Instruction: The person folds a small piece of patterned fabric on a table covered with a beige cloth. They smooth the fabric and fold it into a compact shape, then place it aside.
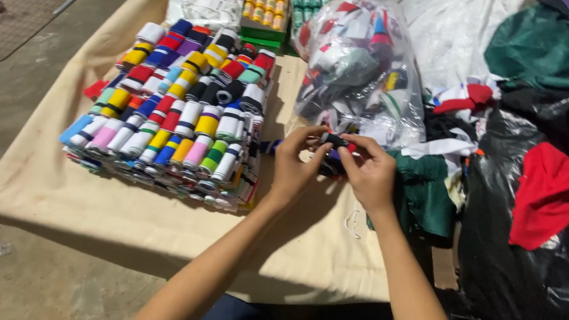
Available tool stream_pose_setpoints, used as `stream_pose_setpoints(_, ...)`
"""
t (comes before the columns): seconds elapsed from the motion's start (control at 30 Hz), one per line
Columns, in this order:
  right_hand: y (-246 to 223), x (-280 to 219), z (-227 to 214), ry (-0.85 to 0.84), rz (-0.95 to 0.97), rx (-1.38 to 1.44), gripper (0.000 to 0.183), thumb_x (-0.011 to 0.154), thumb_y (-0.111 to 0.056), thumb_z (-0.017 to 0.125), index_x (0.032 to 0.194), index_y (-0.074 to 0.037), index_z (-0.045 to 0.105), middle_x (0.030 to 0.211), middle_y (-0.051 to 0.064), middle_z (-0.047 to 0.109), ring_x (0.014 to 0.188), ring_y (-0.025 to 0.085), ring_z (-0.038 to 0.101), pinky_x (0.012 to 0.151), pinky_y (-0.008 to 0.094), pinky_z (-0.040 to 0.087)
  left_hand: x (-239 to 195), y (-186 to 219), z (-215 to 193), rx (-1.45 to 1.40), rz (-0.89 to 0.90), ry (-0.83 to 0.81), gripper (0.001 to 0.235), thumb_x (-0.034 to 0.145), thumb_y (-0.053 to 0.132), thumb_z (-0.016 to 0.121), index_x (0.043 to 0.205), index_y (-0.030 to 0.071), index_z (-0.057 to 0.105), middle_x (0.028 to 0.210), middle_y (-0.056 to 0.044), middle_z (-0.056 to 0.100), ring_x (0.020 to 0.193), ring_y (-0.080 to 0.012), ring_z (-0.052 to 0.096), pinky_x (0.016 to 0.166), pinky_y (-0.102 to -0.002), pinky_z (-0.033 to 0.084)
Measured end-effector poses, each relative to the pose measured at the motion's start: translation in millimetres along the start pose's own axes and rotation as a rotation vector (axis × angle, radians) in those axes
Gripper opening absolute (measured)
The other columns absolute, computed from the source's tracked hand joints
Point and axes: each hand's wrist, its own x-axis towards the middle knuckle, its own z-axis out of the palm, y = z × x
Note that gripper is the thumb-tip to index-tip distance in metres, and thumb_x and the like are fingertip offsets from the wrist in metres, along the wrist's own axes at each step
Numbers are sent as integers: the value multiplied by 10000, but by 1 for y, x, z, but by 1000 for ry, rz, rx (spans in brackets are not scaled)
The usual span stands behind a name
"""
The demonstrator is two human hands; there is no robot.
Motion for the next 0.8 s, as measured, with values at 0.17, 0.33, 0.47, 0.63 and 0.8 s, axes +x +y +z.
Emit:
stream_pose_setpoints(0.17, -23, 5, 0, 41, 96, 114, 252, 939, 16, 726, 1190, -1, 718, 1028, 91, 715, 911, 112, 689, 746, 256, 623, 1, 36, -8, 28, 10, -6, 268, 830, 84, 824, 1077, 74, 723, 917, -121, 722, 818, -288, 750, 729, -360, 628)
stream_pose_setpoints(0.33, -50, 32, 21, 43, 173, 245, 337, 933, 17, 722, 1264, -10, 664, 1031, 47, 693, 904, 122, 729, 767, 243, 646, 10, 94, -48, 12, -174, -49, 320, 845, 146, 795, 1153, 132, 707, 949, -64, 757, 810, -198, 764, 728, -317, 610)
stream_pose_setpoints(0.47, -76, 65, 68, -75, 166, 147, 249, 927, -17, 753, 1174, -8, 721, 981, 100, 730, 845, 132, 699, 727, 286, 642, 28, 123, -98, 239, -67, -28, 338, 874, 188, 756, 1200, 132, 684, 974, -90, 768, 794, -246, 740, 731, -351, 582)
stream_pose_setpoints(0.63, -71, 113, 131, -230, 95, 3, 197, 936, -66, 774, 1133, -53, 767, 961, 140, 751, 794, 166, 724, 708, 299, 632, 66, 108, -159, 515, 36, 18, 131, 914, 174, 689, 1030, 120, 719, 927, -87, 742, 823, -311, 683, 769, -398, 547)
stream_pose_setpoints(0.8, -44, 137, 169, -309, 164, -206, 177, 935, -166, 768, 1108, -139, 794, 975, 114, 761, 863, 217, 745, 685, 321, 617, 109, 47, -179, 1063, -64, -235, 199, 865, 341, 693, 939, 159, 728, 970, -96, 703, 967, -343, 645, 812, -468, 492)
